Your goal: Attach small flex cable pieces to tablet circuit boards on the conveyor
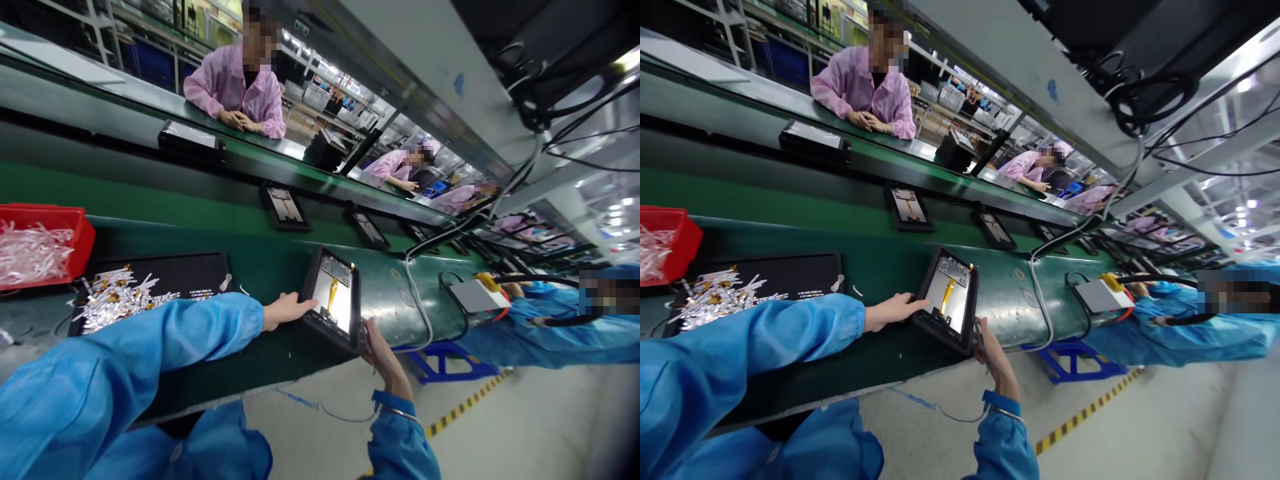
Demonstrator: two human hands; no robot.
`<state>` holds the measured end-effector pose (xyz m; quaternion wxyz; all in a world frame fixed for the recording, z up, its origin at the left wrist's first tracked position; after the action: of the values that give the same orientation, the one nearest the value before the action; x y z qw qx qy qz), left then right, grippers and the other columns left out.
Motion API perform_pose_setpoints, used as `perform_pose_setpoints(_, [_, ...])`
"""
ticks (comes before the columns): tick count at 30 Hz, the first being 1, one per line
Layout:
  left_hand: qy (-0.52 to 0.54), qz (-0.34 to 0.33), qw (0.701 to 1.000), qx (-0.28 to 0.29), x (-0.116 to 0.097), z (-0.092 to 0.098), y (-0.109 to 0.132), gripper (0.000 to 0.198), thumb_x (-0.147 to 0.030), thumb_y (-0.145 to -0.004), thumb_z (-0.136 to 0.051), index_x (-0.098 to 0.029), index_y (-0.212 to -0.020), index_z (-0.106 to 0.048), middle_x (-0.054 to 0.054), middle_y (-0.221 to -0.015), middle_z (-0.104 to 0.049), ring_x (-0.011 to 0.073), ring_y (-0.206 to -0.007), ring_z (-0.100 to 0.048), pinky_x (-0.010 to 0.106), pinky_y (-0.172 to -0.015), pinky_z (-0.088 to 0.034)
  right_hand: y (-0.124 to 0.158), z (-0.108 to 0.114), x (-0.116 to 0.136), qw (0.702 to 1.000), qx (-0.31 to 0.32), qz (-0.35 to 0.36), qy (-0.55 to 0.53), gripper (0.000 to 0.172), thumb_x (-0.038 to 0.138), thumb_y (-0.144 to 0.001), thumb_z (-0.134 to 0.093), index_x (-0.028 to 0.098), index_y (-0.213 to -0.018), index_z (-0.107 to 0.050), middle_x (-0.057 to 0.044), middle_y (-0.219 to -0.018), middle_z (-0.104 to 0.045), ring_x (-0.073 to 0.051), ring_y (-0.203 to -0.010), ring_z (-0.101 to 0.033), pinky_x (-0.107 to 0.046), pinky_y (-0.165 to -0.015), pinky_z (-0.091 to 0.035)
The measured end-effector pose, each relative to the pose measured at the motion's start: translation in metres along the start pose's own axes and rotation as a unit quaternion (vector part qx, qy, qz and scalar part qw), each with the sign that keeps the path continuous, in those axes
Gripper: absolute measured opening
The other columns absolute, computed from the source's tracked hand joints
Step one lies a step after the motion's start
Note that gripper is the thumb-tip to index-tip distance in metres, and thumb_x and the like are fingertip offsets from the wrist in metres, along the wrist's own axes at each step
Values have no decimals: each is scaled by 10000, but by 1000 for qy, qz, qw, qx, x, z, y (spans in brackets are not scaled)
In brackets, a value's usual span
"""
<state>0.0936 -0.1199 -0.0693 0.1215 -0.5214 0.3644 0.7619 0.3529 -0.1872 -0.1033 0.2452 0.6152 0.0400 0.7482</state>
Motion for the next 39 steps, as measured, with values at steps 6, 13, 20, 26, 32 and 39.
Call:
perform_pose_setpoints(6, [-117, -43, 992, -22, 20, 15, 62, 681, -498, -908, -499, -110, -1467, -463, 215, -1367, -512, 402, -1358, -429, 508, -1172, -338, 49, -46, -13, 997, 62, -18, 32, 744, 825, -713, -679, 205, -1070, -478, 65, -515, -520, -59, -288, -340, -156, -331, -116])
perform_pose_setpoints(13, [-91, -54, 993, -60, 95, 29, 175, 765, -544, -921, -386, -130, -1559, -302, 143, -1523, -421, 274, -1427, -377, 433, -1235, -286, 159, -116, -56, 977, 184, -107, -28, 978, 805, -798, -620, 196, -1428, -185, 8, -596, -632, -104, -299, -473, -189, -377, -23])
perform_pose_setpoints(20, [-52, -9, 971, -233, 142, 93, 247, 607, -608, -952, -401, -221, -1419, -428, 71, -1473, -508, 231, -1374, -477, 350, -1190, -359, 238, -223, -51, 874, 458, -144, -75, 777, 802, -746, -692, 261, -1234, -423, -141, -1178, -702, -21, -397, -434, -182, -389, -188])
perform_pose_setpoints(26, [-159, -41, 952, -260, 138, 133, 272, 478, -521, -953, -480, -221, -1319, -541, 58, -1333, -620, 245, -1208, -604, 319, -1037, -469, 247, -224, 8, 787, 609, -43, 84, 441, 571, -858, -739, 260, -1167, -689, -62, -1175, -719, -51, -530, -447, -210, -486, -308])
perform_pose_setpoints(32, [-286, -132, 910, -269, 92, 167, 233, 335, -421, -1004, -430, -176, -971, -656, 56, -996, -632, 189, -906, -616, 294, -828, -472, 101, -151, 59, 956, 144, 173, 190, 382, 552, -919, -610, 208, -1081, -649, -53, -837, -702, -163, -553, -602, -325, -618, -511])
perform_pose_setpoints(39, [-420, -101, 890, -146, 63, 172, 121, 88, -127, -876, -610, -128, -891, -697, 67, -936, -647, 174, -842, -600, 268, -767, -428, 65, -198, 34, 934, 243, 140, 221, 496, 677, -924, -487, 208, -937, -647, -80, -971, -685, -260, -952, -633, -365, -854, -515])
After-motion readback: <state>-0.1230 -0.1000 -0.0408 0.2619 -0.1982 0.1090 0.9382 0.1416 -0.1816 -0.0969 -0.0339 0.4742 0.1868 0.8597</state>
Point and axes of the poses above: each hand's wrist, its own y-axis away from the middle knuckle, its own z-axis out of the back of the hand, x = y × z, the point moved 8 cm from there along -y, towards the middle knuckle
